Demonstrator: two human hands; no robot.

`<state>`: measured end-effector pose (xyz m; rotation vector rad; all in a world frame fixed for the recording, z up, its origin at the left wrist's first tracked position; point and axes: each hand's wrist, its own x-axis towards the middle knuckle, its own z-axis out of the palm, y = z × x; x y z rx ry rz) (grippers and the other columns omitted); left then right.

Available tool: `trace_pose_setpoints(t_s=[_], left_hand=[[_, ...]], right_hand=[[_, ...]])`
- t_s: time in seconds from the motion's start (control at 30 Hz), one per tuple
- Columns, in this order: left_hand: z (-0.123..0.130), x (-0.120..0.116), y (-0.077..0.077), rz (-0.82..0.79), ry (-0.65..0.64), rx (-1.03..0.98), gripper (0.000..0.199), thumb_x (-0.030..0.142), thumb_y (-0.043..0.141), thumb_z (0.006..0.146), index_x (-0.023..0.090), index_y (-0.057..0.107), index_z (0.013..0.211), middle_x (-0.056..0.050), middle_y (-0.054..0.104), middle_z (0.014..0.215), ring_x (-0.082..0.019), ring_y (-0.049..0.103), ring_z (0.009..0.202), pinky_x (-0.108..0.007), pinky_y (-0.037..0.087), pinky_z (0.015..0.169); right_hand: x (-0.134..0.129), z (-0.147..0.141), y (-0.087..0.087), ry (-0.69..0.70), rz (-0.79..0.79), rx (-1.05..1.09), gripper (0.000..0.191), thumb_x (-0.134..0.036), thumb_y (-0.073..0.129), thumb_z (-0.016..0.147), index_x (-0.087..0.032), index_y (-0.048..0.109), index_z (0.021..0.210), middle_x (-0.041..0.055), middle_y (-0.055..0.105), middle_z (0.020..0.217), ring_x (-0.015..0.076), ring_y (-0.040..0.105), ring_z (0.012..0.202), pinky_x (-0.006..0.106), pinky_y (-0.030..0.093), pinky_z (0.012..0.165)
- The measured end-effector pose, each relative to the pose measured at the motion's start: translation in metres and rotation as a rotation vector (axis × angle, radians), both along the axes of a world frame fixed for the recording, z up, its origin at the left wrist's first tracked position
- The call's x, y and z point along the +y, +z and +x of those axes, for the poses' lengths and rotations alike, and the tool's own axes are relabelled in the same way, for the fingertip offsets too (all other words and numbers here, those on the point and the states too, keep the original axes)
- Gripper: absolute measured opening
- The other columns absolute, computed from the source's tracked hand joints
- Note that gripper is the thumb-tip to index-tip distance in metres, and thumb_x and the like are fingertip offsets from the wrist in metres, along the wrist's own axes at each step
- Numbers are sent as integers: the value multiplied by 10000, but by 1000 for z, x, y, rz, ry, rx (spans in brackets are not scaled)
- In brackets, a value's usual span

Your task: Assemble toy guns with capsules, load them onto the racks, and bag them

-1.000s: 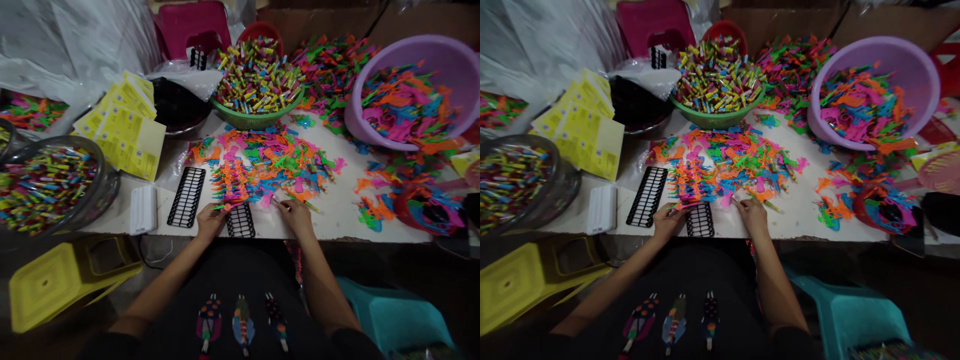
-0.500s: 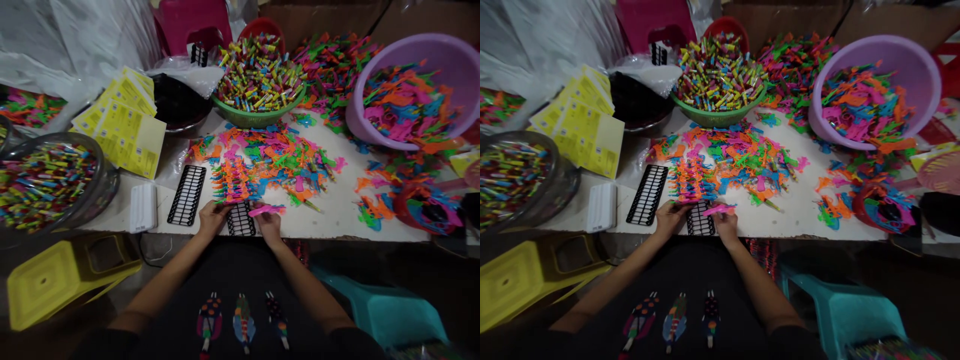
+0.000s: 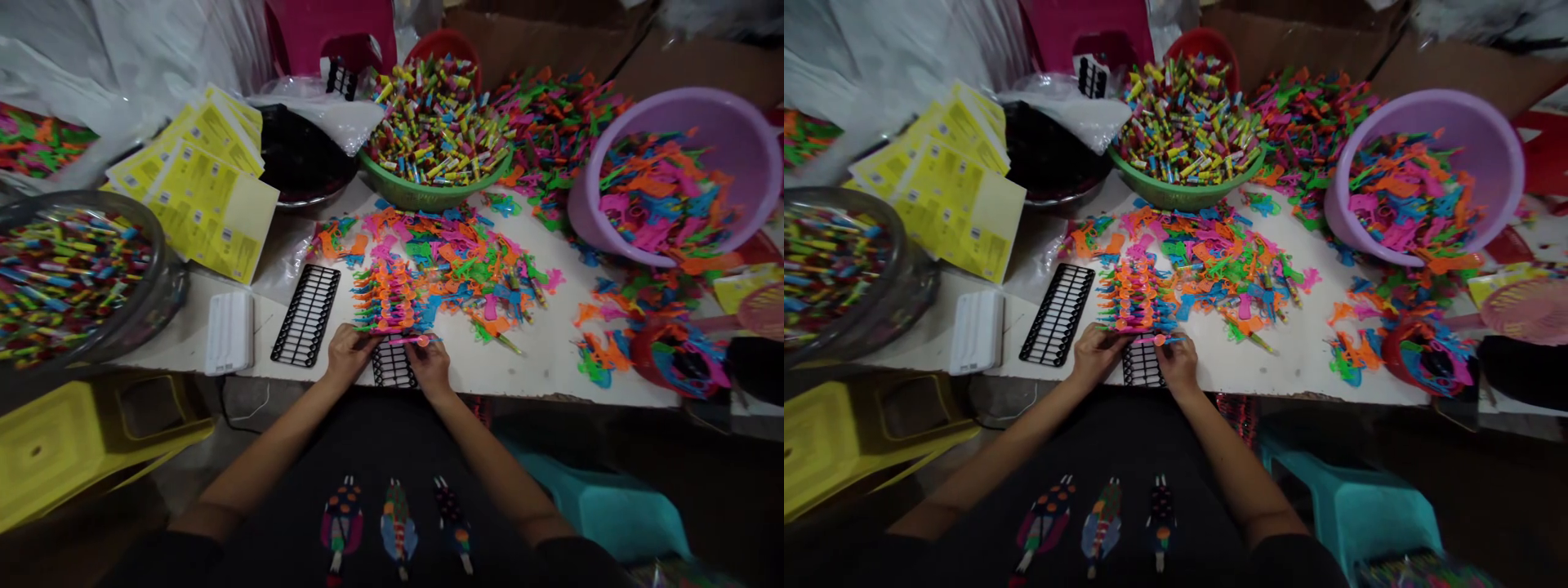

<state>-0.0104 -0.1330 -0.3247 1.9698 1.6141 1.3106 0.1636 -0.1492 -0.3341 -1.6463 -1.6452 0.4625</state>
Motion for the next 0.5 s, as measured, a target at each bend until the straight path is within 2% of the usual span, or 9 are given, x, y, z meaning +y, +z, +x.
trace_pose_setpoints(t_s=[0.1, 0.27, 0.37, 0.5], left_hand=[[0, 0, -1, -1, -3, -3, 189, 335, 638, 694, 186, 572, 598, -14, 581, 586, -138, 539, 630, -260, 421, 577], [-1, -1, -3, -14, -14, 4, 171, 331, 628, 705, 188, 573, 629, -18, 586, 609, -142, 535, 647, -268, 425, 602], [-1, -2, -4, -8, -31, 7, 168, 326, 621, 713, 185, 570, 636, -15, 581, 606, -138, 528, 641, -266, 422, 605], [-1, -2, -5, 7, -28, 4, 163, 321, 623, 712, 183, 568, 646, -19, 574, 611, -141, 524, 652, -263, 420, 603]], right_hand=[[0, 2, -2, 36, 18, -11, 190, -356, 507, 759, -201, 609, 717, 58, 616, 793, 182, 561, 788, 325, 453, 719], [1, 1, -2, -72, -83, -4, 224, -394, 502, 750, -200, 585, 675, 37, 590, 661, 166, 545, 642, 308, 454, 639], [2, -2, 1, -76, -103, 22, 213, -388, 512, 730, -192, 571, 672, 37, 590, 670, 159, 540, 625, 299, 452, 620], [2, -4, 9, -95, -187, 173, 203, -385, 547, 701, -183, 550, 676, 11, 578, 619, 138, 529, 565, 269, 450, 566]])
